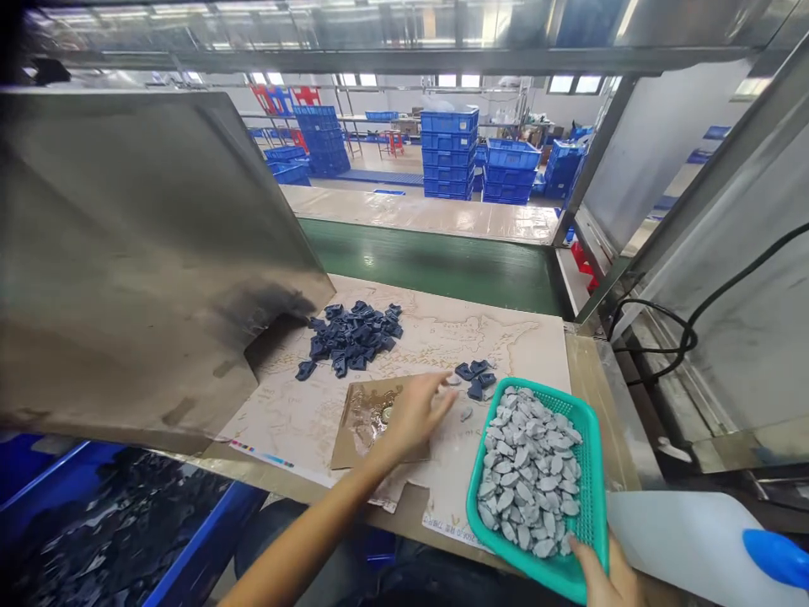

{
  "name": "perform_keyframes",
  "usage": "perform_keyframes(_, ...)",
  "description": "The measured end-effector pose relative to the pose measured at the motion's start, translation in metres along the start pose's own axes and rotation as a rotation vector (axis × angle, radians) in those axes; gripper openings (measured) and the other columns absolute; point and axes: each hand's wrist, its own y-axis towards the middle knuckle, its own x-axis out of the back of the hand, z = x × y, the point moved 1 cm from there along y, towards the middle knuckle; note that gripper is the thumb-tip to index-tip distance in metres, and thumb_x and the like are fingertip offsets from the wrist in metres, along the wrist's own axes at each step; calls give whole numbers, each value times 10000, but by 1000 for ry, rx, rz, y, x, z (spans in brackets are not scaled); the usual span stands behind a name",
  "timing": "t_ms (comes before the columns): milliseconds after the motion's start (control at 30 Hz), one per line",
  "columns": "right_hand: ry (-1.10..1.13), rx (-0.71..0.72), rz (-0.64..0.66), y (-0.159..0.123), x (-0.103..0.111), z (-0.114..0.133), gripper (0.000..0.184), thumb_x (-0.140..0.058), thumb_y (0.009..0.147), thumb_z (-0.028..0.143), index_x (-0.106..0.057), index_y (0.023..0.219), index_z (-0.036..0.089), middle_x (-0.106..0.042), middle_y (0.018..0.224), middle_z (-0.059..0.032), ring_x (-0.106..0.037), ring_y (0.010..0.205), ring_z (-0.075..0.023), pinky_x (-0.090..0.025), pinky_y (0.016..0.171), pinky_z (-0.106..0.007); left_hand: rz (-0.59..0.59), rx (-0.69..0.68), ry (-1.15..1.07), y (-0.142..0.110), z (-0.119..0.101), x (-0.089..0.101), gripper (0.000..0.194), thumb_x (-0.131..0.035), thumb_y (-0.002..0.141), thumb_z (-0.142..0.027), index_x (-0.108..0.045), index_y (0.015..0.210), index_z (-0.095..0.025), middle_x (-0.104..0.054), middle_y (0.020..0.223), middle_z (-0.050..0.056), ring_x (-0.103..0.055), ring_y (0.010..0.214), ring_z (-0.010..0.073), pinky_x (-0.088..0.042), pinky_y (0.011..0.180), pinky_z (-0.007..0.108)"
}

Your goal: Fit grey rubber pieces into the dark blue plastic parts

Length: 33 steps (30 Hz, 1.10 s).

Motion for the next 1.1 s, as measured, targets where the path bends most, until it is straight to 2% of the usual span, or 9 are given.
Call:
perform_keyframes(167,-388,194,-73,3,-2,25,677,-307,770,676,-670,1012,158,-720,848,-163,-664,735,-363,-533,649,-485,43,-21,137,61,3,-7,250,-620,829,-304,-678,1043,-186,-685,1057,100,-587,1060,269,-502,866,365)
perform_keyframes(233,-488,442,-250,-2,-4,33,686,-277,831,650,-661,1057,128,-691,930,-201,-651,793,-368,-524,665,-498,52,-58,157,66,6,-5,250,-679,786,-319,-690,1015,-219,-696,1038,58,-598,1037,237,-509,852,320)
perform_keyframes(333,-575,913,-462,-5,-12,43,490,-377,895,503,-680,1059,154,-622,1124,-210,-597,1025,-366,-506,776,-485,-84,-16,193,57,29,21,325,-561,876,-309,-618,1177,-203,-631,1209,85,-532,1151,230,-456,967,347)
perform_keyframes(400,-608,1122,-409,1,-20,50,357,-434,898,400,-696,1064,223,-618,1176,-153,-586,1066,-336,-506,790,-454,-215,73,232,47,56,48,350,-462,915,-252,-570,1237,-168,-570,1288,135,-439,1246,281,-386,1034,448)
perform_keyframes(467,-587,1212,-246,11,-28,57,342,-431,894,357,-696,1093,270,-652,1141,-99,-622,1006,-288,-523,775,-413,-274,135,263,38,83,72,355,-511,872,-188,-580,1220,-175,-566,1291,145,-405,1263,316,-375,1026,489)
perform_keyframes(600,-471,1146,-37,32,-39,64,420,-371,907,447,-728,1018,254,-701,982,-79,-674,862,-258,-556,722,-380,-287,154,267,30,117,91,320,-556,807,-93,-654,1085,-218,-608,1239,105,-493,1153,279,-442,941,396)
perform_keyframes(800,-311,914,-52,29,-30,59,526,-435,837,635,-678,1093,245,-663,1109,-77,-665,613,-188,-546,559,-316,-377,141,55,32,129,83,271,-560,787,-60,-689,967,-216,-646,1028,72,-556,1008,224,-466,827,302)
perform_keyframes(933,-362,831,-28,27,-26,59,558,-435,805,703,-717,957,246,-683,1051,-80,-642,587,-193,-536,546,-332,-536,174,-223,21,136,88,182,-637,779,-174,-699,950,-183,-624,989,72,-571,898,195,-470,763,279)
perform_keyframes(1100,-296,930,114,51,-33,53,644,-441,742,785,-754,787,224,-671,955,-123,-651,719,-247,-534,520,-341,-699,231,-596,-20,131,84,359,-570,842,-430,-648,1092,-183,-625,891,43,-582,736,121,-483,617,208)
